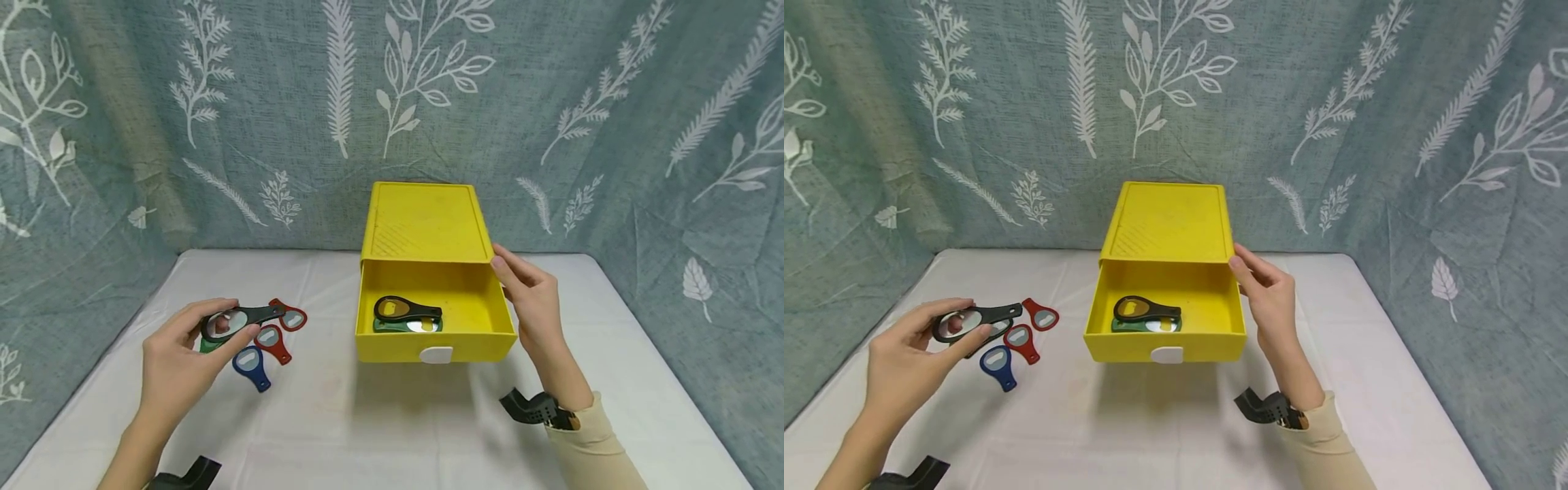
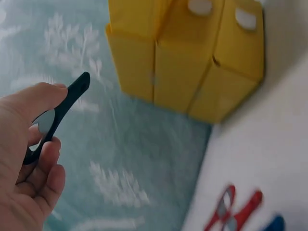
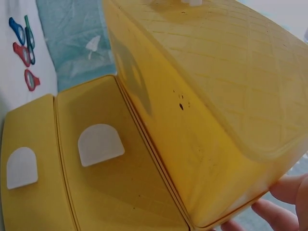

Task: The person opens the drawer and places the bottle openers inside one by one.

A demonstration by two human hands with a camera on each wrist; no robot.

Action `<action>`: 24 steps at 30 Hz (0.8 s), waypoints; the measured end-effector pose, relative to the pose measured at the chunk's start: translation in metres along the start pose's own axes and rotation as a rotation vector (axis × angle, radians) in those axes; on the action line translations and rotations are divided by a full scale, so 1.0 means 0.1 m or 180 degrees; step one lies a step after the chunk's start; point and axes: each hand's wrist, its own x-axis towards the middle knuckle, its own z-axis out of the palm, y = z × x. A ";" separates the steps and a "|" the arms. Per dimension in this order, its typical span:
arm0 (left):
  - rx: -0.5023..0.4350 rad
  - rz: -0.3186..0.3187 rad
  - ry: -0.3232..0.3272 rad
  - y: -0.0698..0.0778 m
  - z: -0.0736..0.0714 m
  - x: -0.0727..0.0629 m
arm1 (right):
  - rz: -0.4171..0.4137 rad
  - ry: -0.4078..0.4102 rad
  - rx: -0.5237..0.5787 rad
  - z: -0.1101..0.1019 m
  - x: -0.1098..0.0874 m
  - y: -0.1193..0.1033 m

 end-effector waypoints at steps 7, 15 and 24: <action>-0.0312 0.0619 -0.0064 0.47 0.24 0.26 | 0.0010 0.0019 0.0033 0.00 0.01 -0.01; -0.0344 0.0913 -0.0162 0.85 0.57 0.47 | -0.0016 0.0038 -0.0019 -0.01 0.02 -0.03; -0.0424 0.1156 -0.0730 0.89 1.07 0.63 | 0.0069 0.0087 -0.0020 0.01 0.01 0.00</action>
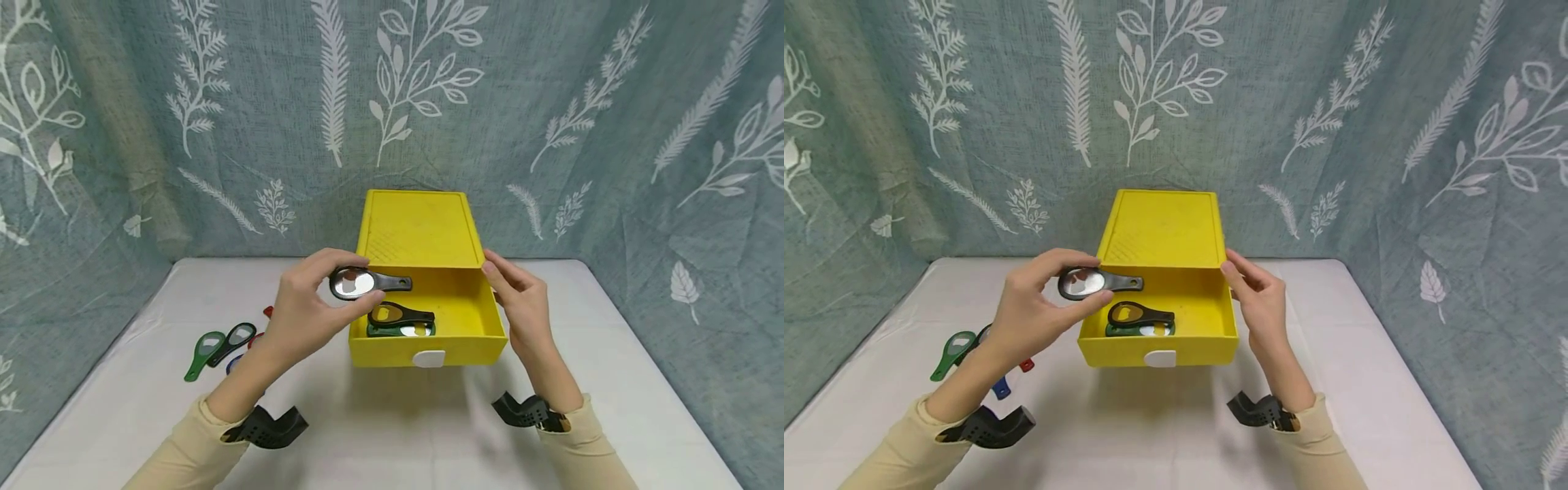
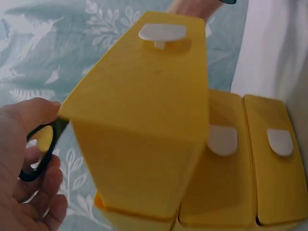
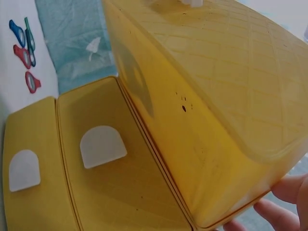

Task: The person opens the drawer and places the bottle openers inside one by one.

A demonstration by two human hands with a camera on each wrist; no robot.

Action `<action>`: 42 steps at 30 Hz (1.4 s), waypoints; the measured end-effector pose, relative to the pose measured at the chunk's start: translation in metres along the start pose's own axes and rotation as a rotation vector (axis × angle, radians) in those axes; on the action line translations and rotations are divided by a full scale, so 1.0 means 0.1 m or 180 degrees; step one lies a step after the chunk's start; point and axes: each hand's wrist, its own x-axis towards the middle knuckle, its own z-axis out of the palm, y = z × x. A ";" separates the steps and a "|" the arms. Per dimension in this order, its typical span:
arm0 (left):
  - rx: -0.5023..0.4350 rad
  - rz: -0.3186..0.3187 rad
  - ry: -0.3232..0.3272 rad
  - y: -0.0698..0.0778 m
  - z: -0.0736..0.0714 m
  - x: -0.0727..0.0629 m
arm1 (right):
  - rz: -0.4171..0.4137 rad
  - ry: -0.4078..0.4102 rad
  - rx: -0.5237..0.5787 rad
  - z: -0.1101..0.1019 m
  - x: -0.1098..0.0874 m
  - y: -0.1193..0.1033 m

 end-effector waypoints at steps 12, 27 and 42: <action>-0.0090 -0.0035 -0.0380 0.01 0.28 0.26 | 0.0038 0.0016 -0.0069 0.00 0.00 -0.01; -0.0045 -0.0135 -0.0178 0.18 0.29 0.31 | 0.0012 0.0000 -0.0089 0.00 0.00 -0.02; -0.1107 -0.0864 -0.0331 0.67 0.56 -0.37 | 0.0012 -0.0015 -0.0044 0.00 -0.01 -0.02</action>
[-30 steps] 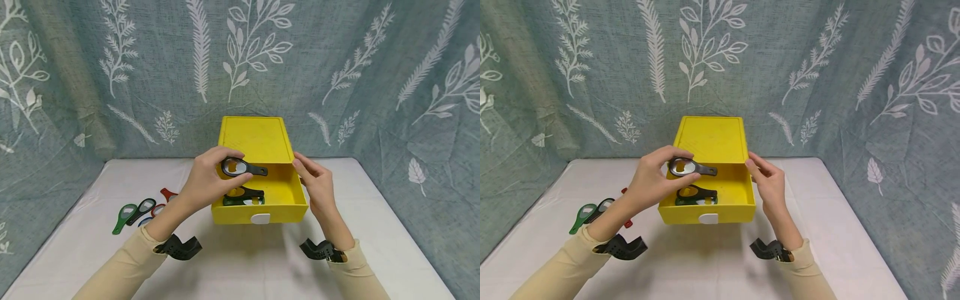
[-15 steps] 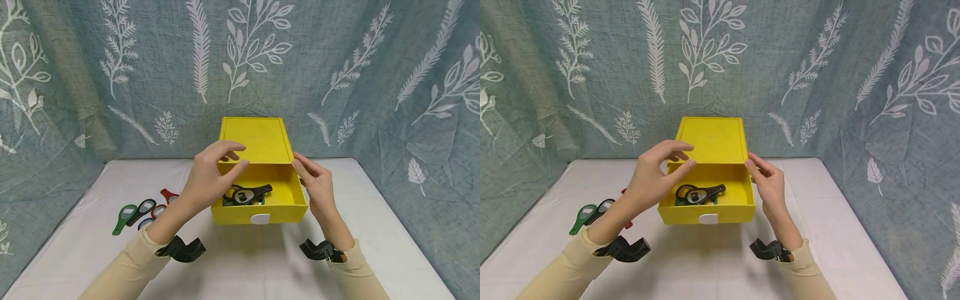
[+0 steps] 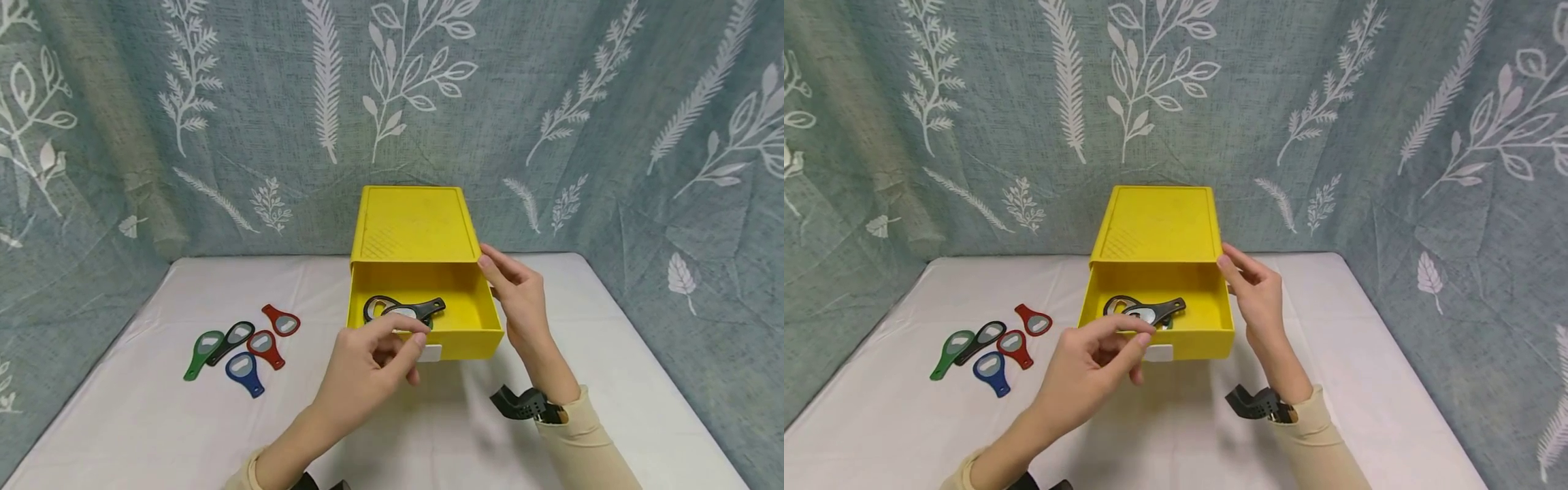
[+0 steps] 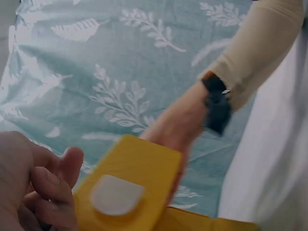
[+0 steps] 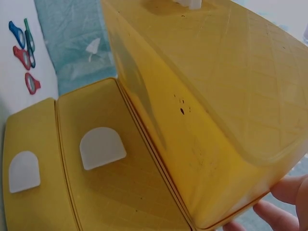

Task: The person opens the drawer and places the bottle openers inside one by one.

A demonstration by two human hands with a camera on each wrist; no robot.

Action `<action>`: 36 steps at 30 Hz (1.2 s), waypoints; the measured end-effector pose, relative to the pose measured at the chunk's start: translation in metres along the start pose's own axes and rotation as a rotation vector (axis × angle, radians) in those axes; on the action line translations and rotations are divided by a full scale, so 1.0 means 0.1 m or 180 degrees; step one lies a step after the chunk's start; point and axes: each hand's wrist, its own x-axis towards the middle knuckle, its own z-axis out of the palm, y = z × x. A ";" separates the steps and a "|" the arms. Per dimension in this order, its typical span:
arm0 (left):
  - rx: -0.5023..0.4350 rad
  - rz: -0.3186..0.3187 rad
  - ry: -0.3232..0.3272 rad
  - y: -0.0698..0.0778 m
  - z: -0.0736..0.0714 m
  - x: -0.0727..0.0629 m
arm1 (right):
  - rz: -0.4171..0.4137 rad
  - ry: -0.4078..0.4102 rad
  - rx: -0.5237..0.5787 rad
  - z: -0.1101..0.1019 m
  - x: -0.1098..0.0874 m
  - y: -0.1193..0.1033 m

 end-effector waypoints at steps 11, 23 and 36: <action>0.0091 -0.0308 -0.0014 -0.15 0.11 -0.12 | 0.0016 0.0029 0.0007 0.00 0.00 0.01; 0.1190 0.0198 0.0176 -0.18 0.10 -0.14 | -0.0017 0.0021 0.0003 0.00 0.00 0.03; 0.0883 0.0334 0.0024 -0.28 0.04 -0.08 | 0.0043 0.0122 -0.0004 0.02 0.00 0.01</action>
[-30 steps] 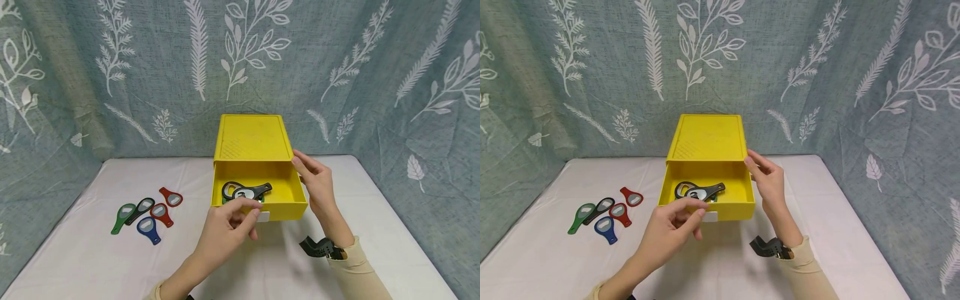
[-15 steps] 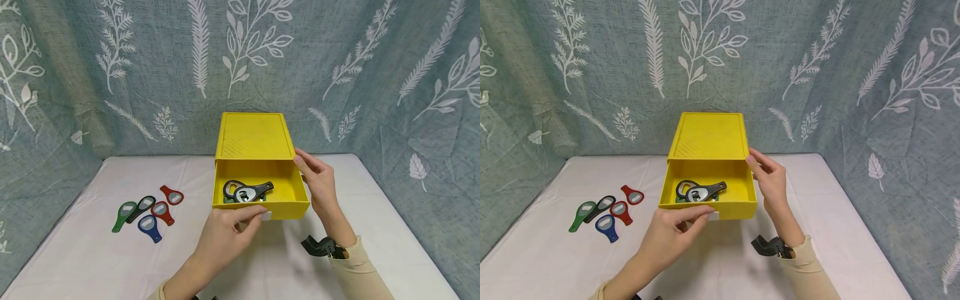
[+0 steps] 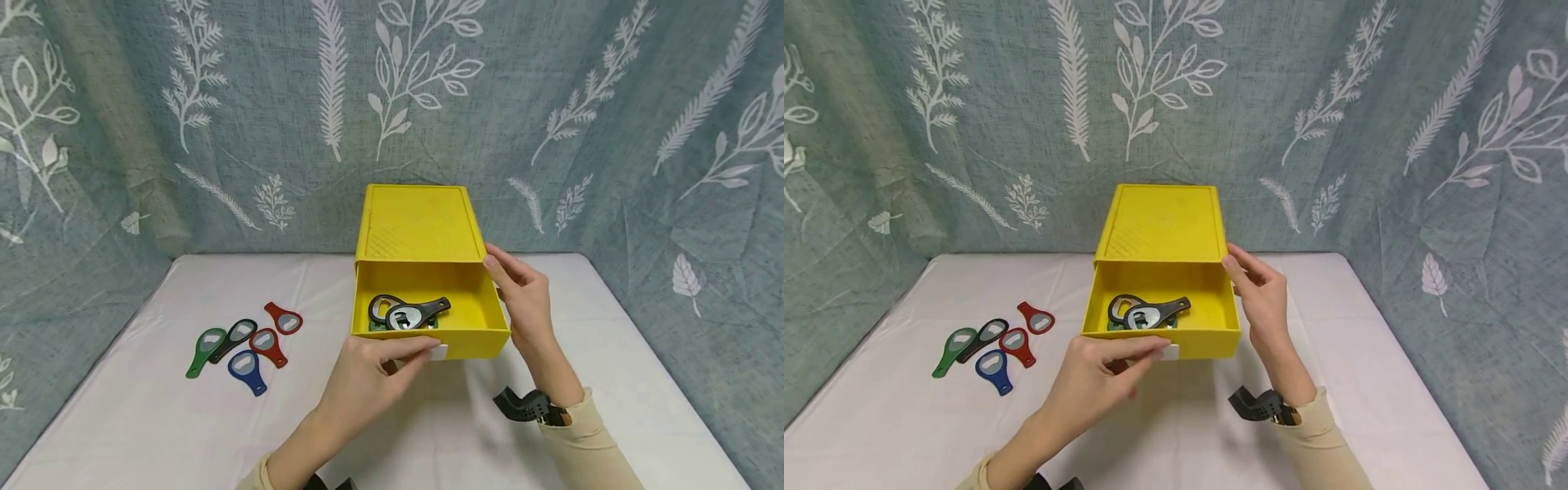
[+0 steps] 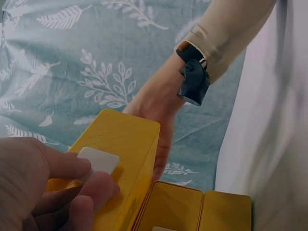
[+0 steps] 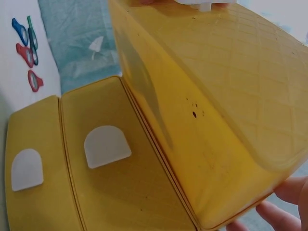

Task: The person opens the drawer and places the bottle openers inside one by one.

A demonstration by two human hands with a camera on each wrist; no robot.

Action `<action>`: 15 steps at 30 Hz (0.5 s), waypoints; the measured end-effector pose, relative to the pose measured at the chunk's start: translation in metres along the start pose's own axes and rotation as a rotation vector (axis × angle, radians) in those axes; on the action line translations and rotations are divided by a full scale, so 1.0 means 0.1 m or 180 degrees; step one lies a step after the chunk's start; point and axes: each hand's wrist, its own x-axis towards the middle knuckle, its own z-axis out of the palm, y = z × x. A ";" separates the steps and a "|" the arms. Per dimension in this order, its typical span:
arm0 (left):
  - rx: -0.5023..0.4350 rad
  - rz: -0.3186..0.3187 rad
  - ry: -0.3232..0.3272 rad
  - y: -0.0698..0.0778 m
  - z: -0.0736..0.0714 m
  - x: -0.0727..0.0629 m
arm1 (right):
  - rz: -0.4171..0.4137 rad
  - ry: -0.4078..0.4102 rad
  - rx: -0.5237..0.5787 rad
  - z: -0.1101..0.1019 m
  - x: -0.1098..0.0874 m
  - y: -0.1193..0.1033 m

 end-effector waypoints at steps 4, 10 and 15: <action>0.0030 0.0031 0.0010 -0.01 0.00 0.01 | 0.0030 0.0027 -0.0011 0.01 0.00 0.00; 0.0016 -0.0037 -0.0025 -0.01 -0.01 0.01 | 0.0170 -0.0006 0.0196 0.02 0.00 -0.02; -0.0092 -0.0057 -0.0007 -0.02 -0.01 0.00 | 0.0300 -0.0004 0.0342 0.01 0.00 -0.03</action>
